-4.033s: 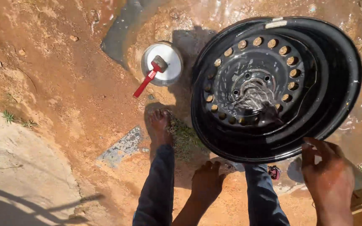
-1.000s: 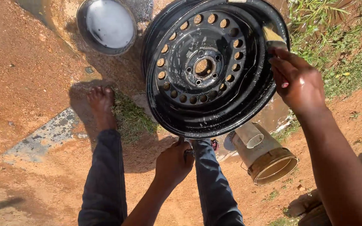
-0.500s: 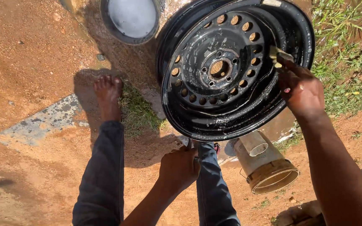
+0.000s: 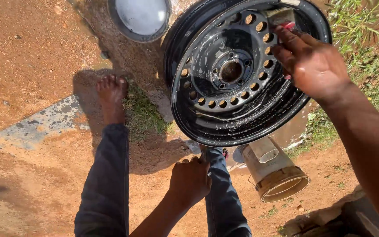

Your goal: Washing a black metal wheel rim using soapy water, a brush, and a cloth.

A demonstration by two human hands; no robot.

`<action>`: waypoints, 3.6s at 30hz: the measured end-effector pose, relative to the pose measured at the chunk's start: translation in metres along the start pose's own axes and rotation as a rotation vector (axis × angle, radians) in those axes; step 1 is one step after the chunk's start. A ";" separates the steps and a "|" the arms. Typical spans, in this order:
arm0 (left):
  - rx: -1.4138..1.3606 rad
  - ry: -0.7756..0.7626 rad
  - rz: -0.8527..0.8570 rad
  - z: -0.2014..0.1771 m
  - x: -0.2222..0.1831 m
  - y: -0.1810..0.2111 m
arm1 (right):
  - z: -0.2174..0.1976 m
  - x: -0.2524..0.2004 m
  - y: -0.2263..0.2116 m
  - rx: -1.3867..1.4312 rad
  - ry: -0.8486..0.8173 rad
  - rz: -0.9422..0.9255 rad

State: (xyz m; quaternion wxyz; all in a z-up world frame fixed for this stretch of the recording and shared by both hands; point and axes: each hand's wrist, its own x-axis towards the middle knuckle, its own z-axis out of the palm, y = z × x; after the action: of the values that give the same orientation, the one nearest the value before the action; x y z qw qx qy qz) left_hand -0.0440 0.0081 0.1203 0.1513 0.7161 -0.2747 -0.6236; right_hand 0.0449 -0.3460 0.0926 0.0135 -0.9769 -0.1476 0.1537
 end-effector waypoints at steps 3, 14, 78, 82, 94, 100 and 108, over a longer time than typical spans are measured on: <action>-0.026 0.004 0.031 0.016 -0.004 0.000 | 0.015 -0.013 0.012 -0.224 0.035 -0.145; -0.015 0.098 -0.059 -0.026 0.004 -0.022 | 0.116 -0.093 -0.055 1.205 0.975 1.444; 0.249 0.499 0.210 -0.273 0.222 -0.079 | 0.087 0.020 -0.163 1.927 0.716 0.846; 0.258 0.519 0.176 -0.262 0.192 -0.036 | 0.055 0.007 -0.157 1.822 0.723 0.926; 0.448 0.484 0.144 -0.258 0.183 -0.017 | 0.053 -0.047 -0.200 1.726 0.363 0.986; 0.548 0.582 0.172 -0.258 0.182 -0.016 | 0.042 -0.050 -0.217 1.509 0.029 0.835; 0.502 0.845 0.369 -0.245 0.209 -0.021 | 0.026 -0.041 -0.224 1.334 -0.084 0.737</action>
State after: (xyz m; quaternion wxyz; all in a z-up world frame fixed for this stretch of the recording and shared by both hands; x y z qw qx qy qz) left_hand 0.2144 -0.1276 -0.0170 0.1796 0.8591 -0.4522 -0.1584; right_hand -0.0642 -0.1447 0.0960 0.5431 -0.7411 0.3119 0.2421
